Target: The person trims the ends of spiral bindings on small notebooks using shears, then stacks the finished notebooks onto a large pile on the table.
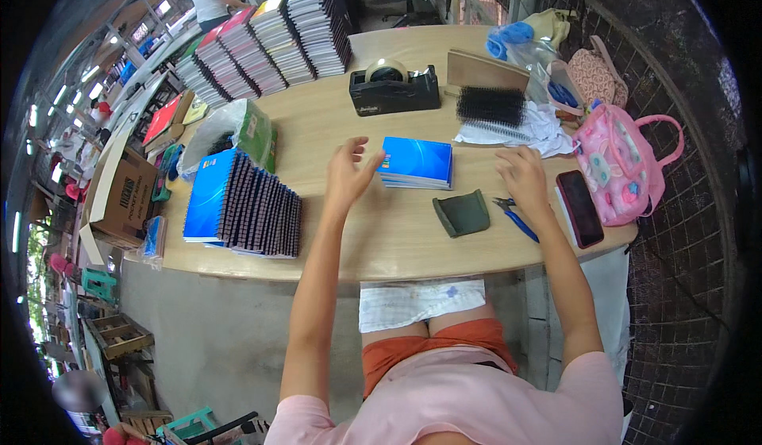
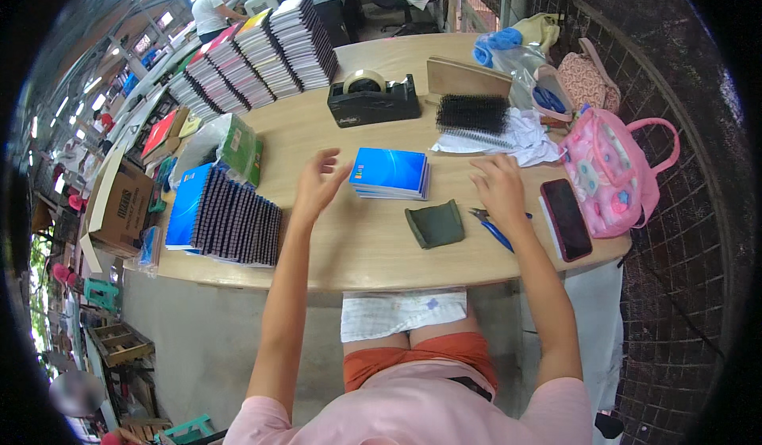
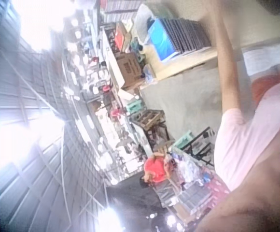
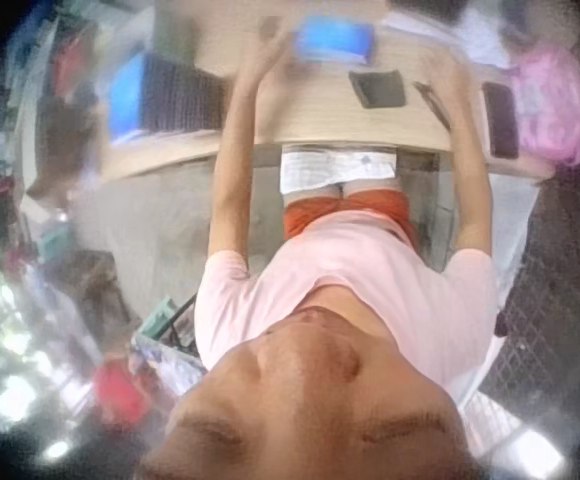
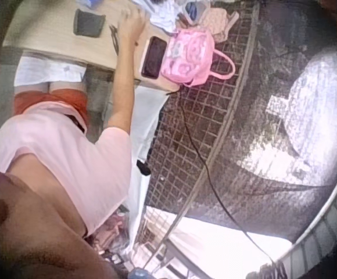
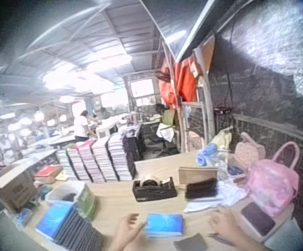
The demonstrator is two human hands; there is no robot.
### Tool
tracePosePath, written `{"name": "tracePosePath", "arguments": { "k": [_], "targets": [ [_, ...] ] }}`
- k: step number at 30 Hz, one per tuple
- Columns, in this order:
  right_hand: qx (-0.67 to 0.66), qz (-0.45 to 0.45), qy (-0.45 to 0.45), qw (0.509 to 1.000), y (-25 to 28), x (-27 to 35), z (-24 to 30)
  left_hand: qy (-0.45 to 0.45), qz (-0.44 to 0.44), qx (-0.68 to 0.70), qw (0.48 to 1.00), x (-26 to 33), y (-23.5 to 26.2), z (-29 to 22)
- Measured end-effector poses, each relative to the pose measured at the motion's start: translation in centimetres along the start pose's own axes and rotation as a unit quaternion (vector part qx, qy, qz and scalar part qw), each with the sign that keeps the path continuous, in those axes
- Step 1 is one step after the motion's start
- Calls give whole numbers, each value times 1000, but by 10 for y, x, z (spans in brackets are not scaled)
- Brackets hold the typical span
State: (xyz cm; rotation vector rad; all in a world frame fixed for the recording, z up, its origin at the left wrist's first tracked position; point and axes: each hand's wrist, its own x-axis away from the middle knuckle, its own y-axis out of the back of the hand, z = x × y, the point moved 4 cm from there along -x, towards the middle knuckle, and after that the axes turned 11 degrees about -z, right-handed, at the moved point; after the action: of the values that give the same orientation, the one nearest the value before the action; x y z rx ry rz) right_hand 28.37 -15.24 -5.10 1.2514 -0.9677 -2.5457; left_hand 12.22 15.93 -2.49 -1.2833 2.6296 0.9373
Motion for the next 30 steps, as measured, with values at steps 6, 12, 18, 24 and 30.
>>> {"name": "tracePosePath", "arguments": {
  "k": [6,12,18,24,30],
  "targets": [
    [198,49,-3,979,-63,-64,-51,129,125,68,981,-52,-77,35],
    [275,70,44,958,-97,-78,-55,118,-13,207,971,-34,-28,45],
    [264,35,109,958,-65,-70,-58,-148,-90,69,982,97,35,-27],
    [92,-99,178,975,-29,-74,-35,-125,-82,51,987,158,5,-3],
    [-211,171,8,962,0,-9,44,-113,-135,73,982,164,-14,-5]
  ]
}}
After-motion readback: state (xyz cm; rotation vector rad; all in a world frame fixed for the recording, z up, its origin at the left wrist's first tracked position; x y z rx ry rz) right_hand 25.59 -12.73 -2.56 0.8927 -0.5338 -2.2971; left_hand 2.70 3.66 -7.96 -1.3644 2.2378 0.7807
